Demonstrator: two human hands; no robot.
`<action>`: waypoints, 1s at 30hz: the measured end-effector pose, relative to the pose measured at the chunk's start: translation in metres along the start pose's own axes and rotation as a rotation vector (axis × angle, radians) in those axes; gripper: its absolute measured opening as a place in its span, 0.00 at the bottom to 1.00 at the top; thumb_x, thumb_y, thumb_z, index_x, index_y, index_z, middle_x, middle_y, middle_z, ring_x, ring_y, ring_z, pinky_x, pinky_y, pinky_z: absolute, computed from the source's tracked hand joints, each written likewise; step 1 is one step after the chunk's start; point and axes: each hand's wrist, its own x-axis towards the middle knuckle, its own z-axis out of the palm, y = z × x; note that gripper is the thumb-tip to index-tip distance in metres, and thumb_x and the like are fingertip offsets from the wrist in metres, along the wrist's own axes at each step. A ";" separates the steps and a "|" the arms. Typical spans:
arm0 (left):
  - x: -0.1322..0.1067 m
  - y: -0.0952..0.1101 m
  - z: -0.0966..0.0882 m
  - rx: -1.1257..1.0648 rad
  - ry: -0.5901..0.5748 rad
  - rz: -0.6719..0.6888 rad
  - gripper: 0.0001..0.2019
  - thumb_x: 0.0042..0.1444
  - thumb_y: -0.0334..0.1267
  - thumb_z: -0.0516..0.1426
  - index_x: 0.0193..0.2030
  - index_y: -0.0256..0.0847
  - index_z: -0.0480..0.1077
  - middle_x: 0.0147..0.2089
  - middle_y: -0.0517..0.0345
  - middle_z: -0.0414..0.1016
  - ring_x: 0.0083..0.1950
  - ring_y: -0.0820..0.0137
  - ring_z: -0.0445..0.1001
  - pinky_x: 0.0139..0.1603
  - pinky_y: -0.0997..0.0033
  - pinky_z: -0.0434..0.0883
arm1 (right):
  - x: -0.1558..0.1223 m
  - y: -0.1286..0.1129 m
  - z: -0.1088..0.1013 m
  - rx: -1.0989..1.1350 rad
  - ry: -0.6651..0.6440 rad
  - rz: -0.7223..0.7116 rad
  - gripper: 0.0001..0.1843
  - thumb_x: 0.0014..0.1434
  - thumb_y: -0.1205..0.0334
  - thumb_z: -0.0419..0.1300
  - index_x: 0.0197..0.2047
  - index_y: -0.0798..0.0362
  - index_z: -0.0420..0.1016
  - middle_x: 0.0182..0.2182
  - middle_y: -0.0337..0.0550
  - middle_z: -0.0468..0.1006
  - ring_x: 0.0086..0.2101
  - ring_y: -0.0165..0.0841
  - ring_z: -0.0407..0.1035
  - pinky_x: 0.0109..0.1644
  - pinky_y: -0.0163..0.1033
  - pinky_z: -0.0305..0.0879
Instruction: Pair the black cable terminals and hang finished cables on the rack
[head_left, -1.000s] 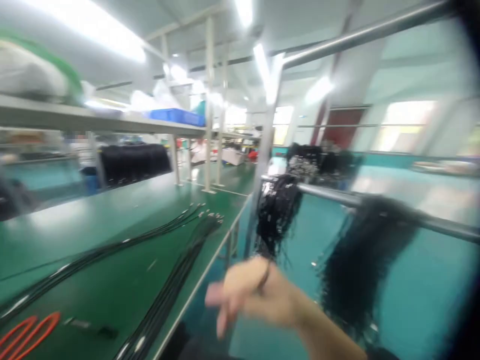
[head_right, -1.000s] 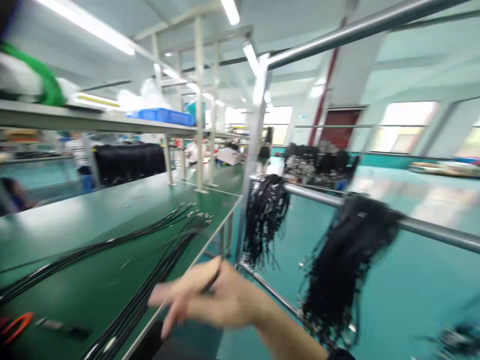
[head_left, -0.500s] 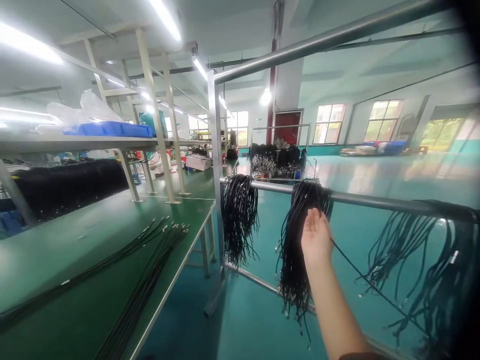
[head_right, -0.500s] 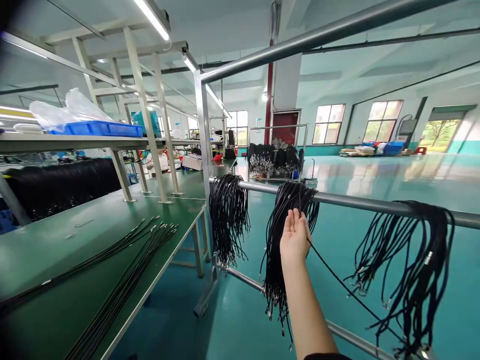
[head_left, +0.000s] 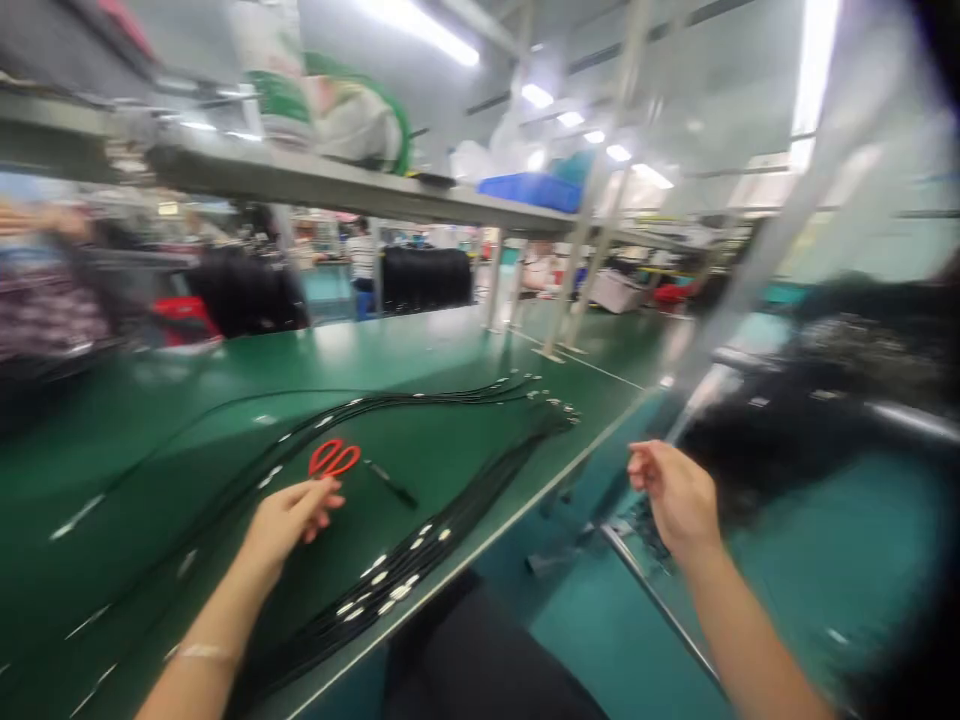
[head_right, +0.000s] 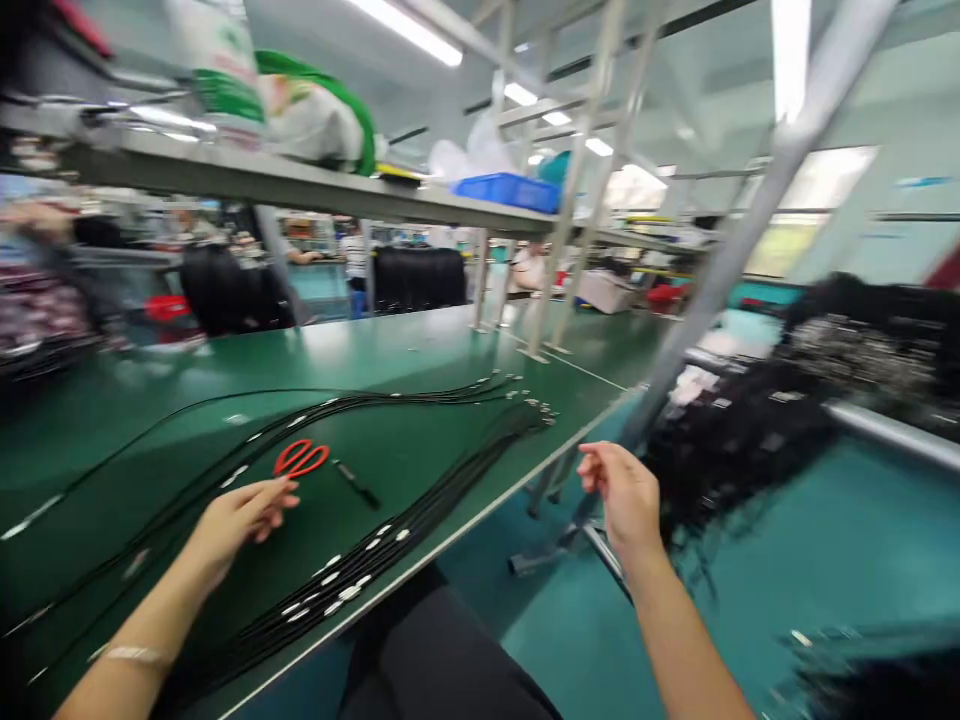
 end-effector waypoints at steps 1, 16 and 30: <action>0.001 -0.008 -0.013 0.006 0.001 -0.032 0.17 0.56 0.47 0.63 0.40 0.30 0.75 0.35 0.48 0.77 0.26 0.74 0.69 0.22 0.77 0.64 | 0.000 0.011 0.038 -0.075 -0.165 0.007 0.18 0.56 0.47 0.63 0.37 0.55 0.78 0.24 0.41 0.75 0.20 0.26 0.63 0.21 0.32 0.59; 0.033 -0.034 -0.033 -0.109 0.044 -0.211 0.12 0.57 0.41 0.60 0.34 0.31 0.76 0.30 0.46 0.79 0.19 0.77 0.67 0.16 0.79 0.57 | 0.088 0.143 0.375 -0.927 -0.908 -0.135 0.17 0.66 0.56 0.58 0.55 0.56 0.71 0.53 0.49 0.72 0.49 0.38 0.70 0.53 0.50 0.70; 0.035 -0.025 -0.052 -0.410 0.220 -0.279 0.27 0.66 0.56 0.49 0.53 0.30 0.69 0.53 0.35 0.75 0.24 0.79 0.70 0.19 0.80 0.64 | 0.115 0.078 0.336 -0.238 -0.614 -0.097 0.04 0.62 0.62 0.59 0.35 0.51 0.75 0.31 0.40 0.76 0.29 0.27 0.67 0.39 0.36 0.65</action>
